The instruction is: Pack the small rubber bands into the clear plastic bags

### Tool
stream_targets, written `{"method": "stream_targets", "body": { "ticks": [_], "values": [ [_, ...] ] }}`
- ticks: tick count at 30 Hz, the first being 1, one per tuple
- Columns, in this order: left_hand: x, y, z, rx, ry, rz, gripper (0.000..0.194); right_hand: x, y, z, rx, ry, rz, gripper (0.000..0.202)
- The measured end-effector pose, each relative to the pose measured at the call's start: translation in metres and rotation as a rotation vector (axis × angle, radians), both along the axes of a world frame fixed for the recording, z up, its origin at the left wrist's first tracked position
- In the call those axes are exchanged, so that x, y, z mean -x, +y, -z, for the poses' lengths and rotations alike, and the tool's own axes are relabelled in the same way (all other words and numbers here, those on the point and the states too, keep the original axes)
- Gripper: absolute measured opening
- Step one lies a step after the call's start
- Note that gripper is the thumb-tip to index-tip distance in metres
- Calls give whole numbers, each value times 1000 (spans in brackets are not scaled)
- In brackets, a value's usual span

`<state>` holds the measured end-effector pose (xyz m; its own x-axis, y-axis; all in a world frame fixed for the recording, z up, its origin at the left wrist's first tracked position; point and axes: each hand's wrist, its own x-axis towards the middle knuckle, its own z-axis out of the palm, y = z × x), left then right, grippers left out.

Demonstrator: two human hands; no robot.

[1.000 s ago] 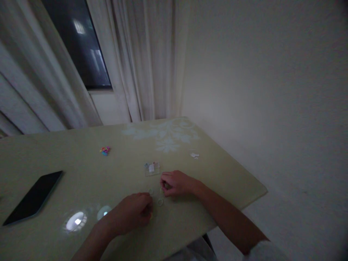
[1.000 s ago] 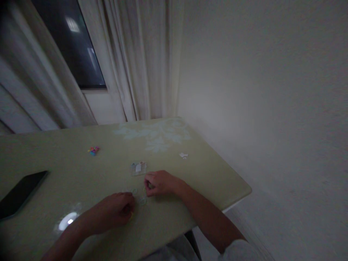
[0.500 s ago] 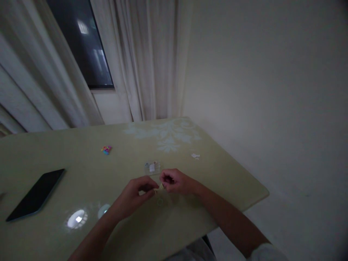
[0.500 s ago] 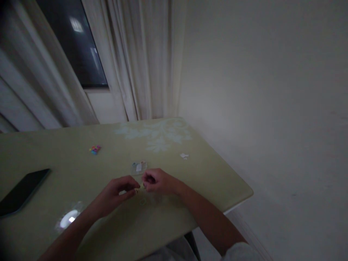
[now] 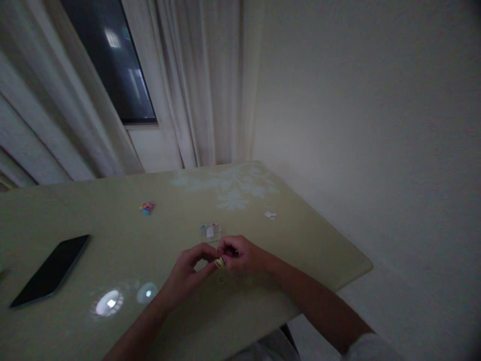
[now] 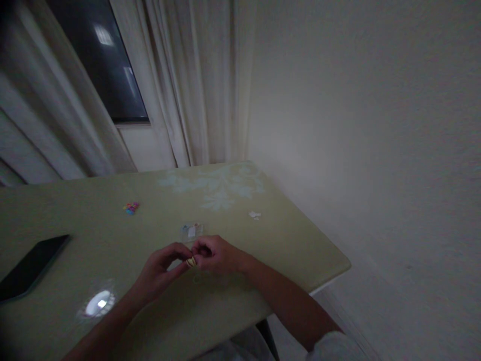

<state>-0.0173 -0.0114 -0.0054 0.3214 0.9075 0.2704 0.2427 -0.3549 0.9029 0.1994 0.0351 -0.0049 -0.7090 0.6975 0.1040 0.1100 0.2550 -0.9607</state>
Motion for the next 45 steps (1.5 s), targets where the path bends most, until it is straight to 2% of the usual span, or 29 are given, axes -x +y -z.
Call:
{"method": "stream_targets", "body": {
  "ticks": [7, 15, 20, 25, 32, 37, 45],
  "values": [
    [4, 1, -3, -165, 39, -45, 10, 0, -1, 1, -39, 27, 74, 20],
    [2, 0, -4, -295, -21, -87, 8, 3, -1, 2, -151, 137, 173, 29],
    [0, -4, -7, -233, 13, -128, 11, 5, -2, 3, -196, 167, 271, 32],
    [1, -4, 0, -159, -41, -158, 12, 6, -6, -3, -240, 190, 260, 28],
    [0, -3, -1, -191, -34, -171, 12, 7, -5, 5, -387, 213, 272, 35],
    [-1, -1, -1, -249, -16, -169, 12, 8, -3, 9, -398, 196, 293, 33],
    [-4, -5, 6, -202, 20, -331, 16, 11, -3, 12, -385, 211, 313, 35]
  ]
}}
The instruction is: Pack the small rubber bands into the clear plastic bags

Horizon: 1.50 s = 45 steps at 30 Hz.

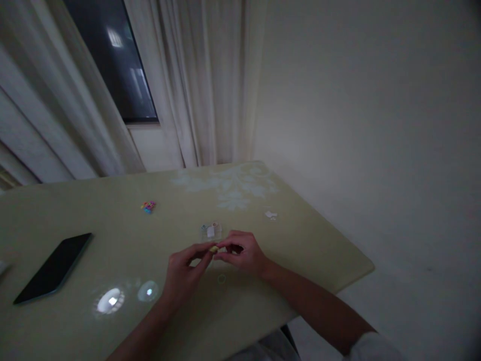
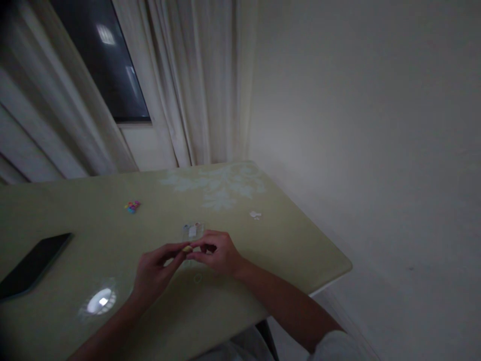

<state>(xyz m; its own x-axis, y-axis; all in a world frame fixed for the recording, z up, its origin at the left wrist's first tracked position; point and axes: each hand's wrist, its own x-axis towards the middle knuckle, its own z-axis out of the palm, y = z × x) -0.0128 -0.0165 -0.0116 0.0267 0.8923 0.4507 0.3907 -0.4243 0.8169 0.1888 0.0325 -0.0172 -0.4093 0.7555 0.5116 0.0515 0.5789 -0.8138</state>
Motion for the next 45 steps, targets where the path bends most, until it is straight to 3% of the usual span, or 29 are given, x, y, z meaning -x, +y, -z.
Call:
{"method": "stream_targets", "body": {
  "ticks": [9, 17, 22, 27, 34, 39, 45],
  "values": [
    [-7, -1, 1, 92, -115, 8, 20, 3, -1, 4, -14, -8, 78, 24],
    [-14, 2, 5, 149, -223, 100, 23, 4, 0, 1, -67, 38, 76, 17],
    [1, 14, 2, 156, -139, 109, 38, -1, 8, 0, -69, -12, 88, 16],
    [34, 37, 9, 174, 55, -127, 44, 4, 35, -17, -150, -397, 77, 12],
    [40, 45, 39, 201, 198, -74, 57, 47, 75, -45, -347, -1085, -39, 19],
    [36, 46, 41, 101, 292, -24, 46, 68, 86, -54, -355, -1281, -141, 20],
    [33, 45, 39, 41, 419, -64, 39, 79, 94, -68, -284, -1415, -303, 29]
  ]
}}
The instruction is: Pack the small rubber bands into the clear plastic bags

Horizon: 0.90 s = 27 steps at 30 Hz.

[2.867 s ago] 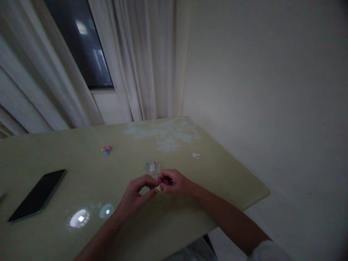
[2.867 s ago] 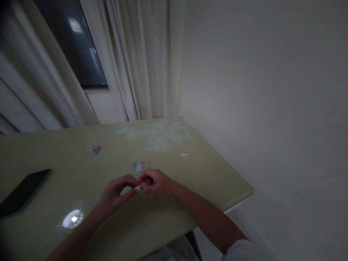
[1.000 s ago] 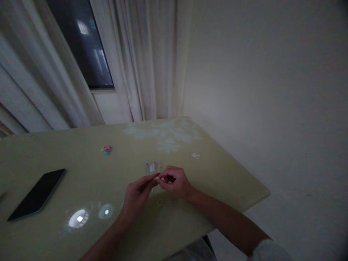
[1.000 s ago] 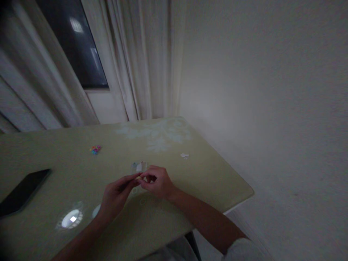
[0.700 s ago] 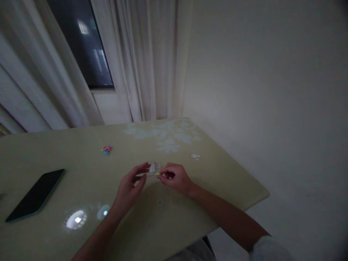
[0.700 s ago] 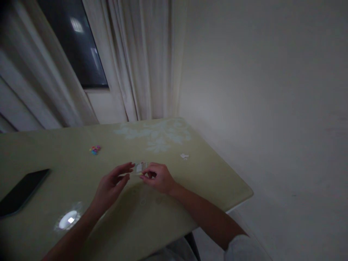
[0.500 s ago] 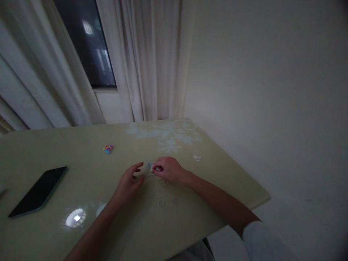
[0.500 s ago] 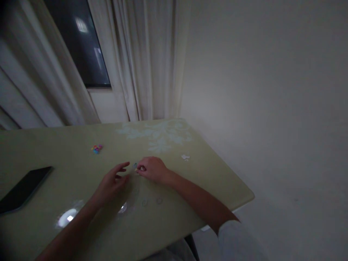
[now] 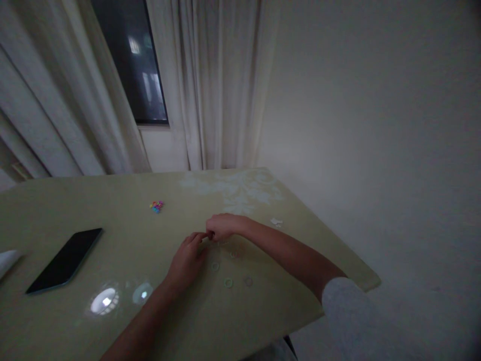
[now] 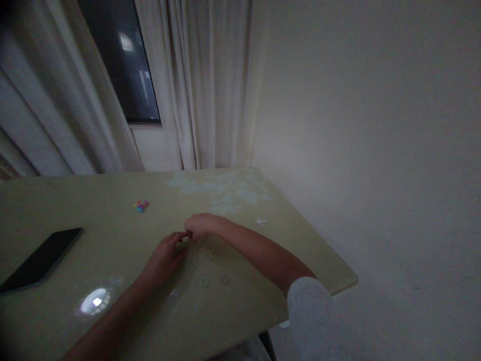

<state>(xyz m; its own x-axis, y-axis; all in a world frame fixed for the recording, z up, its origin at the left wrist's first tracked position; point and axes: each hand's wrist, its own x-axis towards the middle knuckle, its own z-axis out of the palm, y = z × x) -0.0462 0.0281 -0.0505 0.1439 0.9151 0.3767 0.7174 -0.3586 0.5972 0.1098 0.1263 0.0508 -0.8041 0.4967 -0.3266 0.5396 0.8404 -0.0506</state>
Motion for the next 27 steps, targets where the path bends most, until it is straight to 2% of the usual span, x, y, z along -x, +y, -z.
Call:
{"method": "stream_targets", "body": {
  "ticks": [7, 12, 14, 17, 22, 27],
  "values": [
    [-2, 0, -2, 38, -6, 8, 39, -6, 2, -14, 98, 27, -104, 25],
    [7, -4, -25, 152, -44, -39, 24, -34, -2, -12, 121, 350, 28, 18],
    [9, -8, -36, 261, 3, 51, 20, -52, -9, -5, 135, 447, 96, 15],
    [5, -15, -44, 367, 79, 198, 21, -76, -25, 13, 166, 406, 119, 10],
    [-7, -22, -36, 345, 156, 153, 22, -92, -50, 40, 86, 351, 226, 12],
    [-11, -26, -29, 361, 226, 202, 18, -88, -66, 39, 37, 302, 282, 14]
  ]
}}
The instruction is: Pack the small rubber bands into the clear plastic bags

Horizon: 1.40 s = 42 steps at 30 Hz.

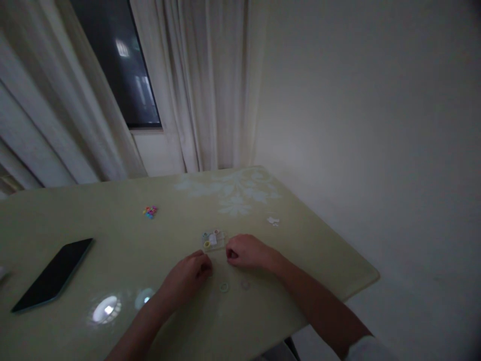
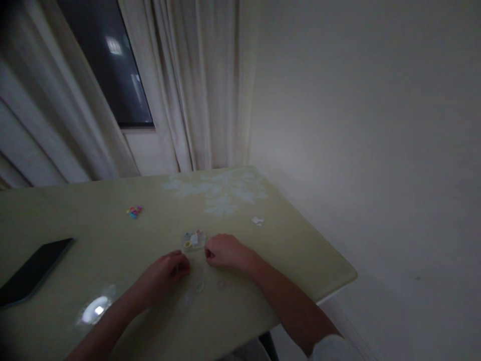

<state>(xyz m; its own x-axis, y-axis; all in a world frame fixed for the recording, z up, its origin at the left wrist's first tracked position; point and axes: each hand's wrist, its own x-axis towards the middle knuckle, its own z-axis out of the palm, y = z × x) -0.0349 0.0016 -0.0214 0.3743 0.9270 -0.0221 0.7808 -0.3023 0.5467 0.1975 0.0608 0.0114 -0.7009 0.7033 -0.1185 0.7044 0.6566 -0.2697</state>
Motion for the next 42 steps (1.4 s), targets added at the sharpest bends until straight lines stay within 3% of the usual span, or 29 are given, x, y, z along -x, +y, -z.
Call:
{"method": "stream_targets", "body": {
  "ticks": [7, 11, 16, 19, 22, 34, 42],
  "values": [
    [-4, -11, 8, -114, 215, 124, 25, 3, -5, 5, -54, -39, -37, 19],
    [1, -12, 10, -101, 69, 141, 21, -5, 8, 9, 62, 268, -35, 14],
    [-5, -14, -10, 111, -218, 148, 14, -14, 22, 12, 237, 727, 150, 6],
    [-11, -16, -24, 226, -305, 204, 12, -15, 26, 15, 264, 767, 218, 6],
    [-13, -17, -29, 260, -312, 220, 16, -14, 27, 17, 258, 747, 244, 7],
    [-27, -18, -16, 119, -192, 160, 28, -8, 22, 20, 293, 805, 173, 13],
    [-26, -17, -4, 159, -141, 102, 19, -5, 18, 15, 315, 913, 149, 14]
  ]
}}
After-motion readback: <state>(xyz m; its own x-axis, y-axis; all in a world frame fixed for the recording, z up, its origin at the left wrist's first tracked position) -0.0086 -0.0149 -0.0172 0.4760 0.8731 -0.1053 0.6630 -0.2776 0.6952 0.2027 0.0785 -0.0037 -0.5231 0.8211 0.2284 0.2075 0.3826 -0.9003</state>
